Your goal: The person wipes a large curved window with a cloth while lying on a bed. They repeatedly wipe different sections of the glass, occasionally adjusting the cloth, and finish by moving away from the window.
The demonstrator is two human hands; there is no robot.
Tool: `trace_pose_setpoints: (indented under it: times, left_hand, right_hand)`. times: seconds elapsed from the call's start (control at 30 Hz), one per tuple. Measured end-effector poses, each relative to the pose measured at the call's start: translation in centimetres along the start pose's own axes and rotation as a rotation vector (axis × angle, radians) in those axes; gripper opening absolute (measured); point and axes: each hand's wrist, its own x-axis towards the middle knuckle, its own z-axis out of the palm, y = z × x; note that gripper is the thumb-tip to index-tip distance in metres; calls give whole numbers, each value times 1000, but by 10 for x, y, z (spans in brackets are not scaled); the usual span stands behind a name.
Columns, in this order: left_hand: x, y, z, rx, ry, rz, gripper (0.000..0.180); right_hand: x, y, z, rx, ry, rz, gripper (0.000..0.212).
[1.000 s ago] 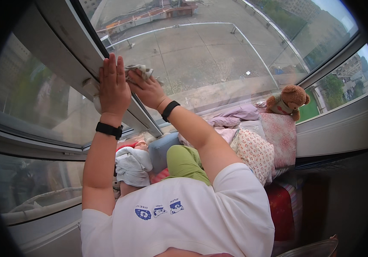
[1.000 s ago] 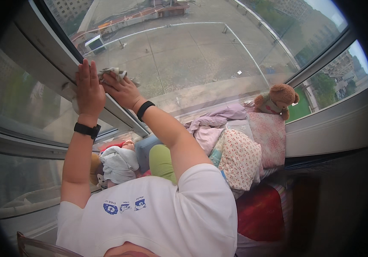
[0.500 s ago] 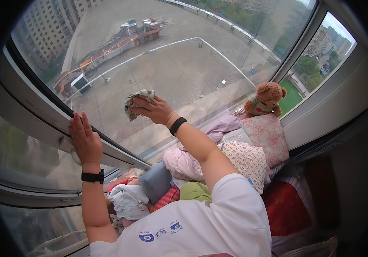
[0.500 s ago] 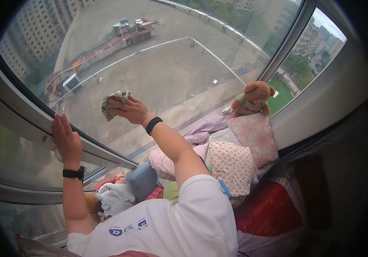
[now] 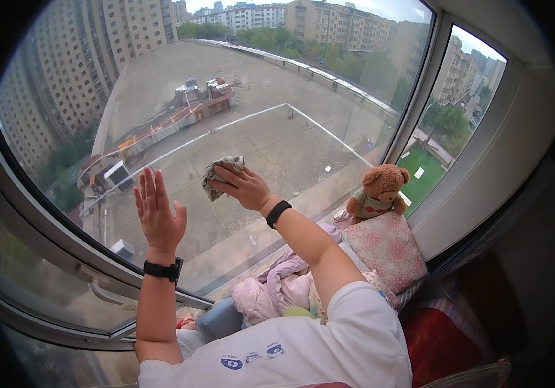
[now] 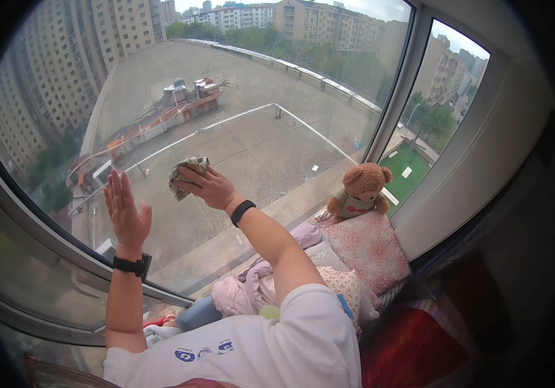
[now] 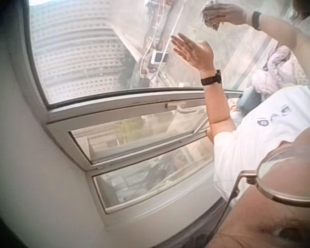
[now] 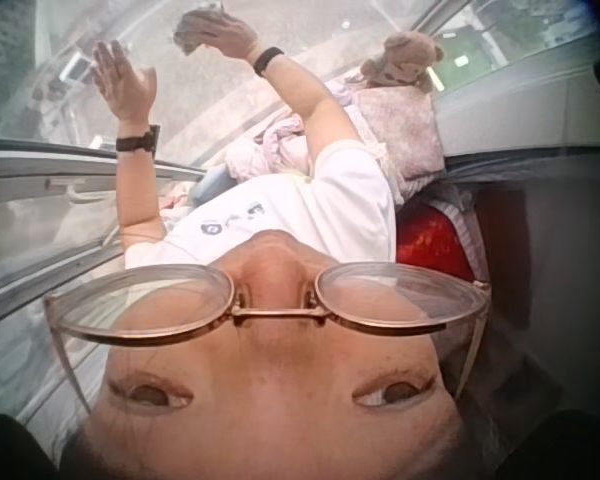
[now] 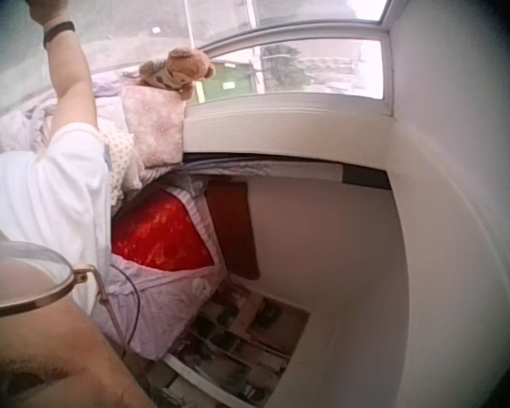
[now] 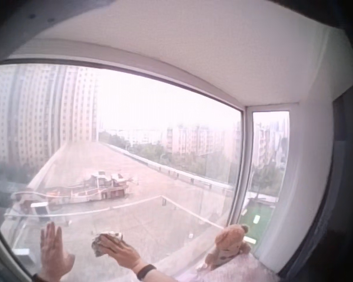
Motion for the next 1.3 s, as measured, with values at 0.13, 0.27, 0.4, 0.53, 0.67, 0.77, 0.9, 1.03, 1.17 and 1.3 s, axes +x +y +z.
trace_pose_setpoints:
  times: [0.13,0.27,0.4,0.53,0.67,0.77,0.9,1.03,1.17,1.3]
  left_hand:
    - [41,32,39,83,40,-79,86]
    - [45,34,59,324,109,-90,91]
    - [36,25,67,386,64,-109,92]
    - [33,24,70,430,53,-129,93]
    - [33,26,71,458,34,-117,94]
    - [31,25,72,439,16,-126,95]
    - [26,22,73,424,-34,-151,96]
    - [29,23,76,400,-9,-133,96]
    - [35,31,75,347,35,-126,95]
    - [37,35,69,312,9,-128,92]
  right_hand:
    - [5,68,-38,-92,115,13,55]
    - [9,123,-69,-52,100,-15,58]
    - [10,140,-75,13,34,-134,59]
    - [15,151,-80,-4,42,-237,51]
    - [31,181,-108,-36,114,-139,54]
    - [52,222,-140,-136,259,74,55]
    - [71,264,-168,-102,418,388,61]
    - [80,250,-161,-79,449,377,63]
    - [96,209,-140,-75,446,289,62]
    - [104,175,-124,-76,422,225,60]
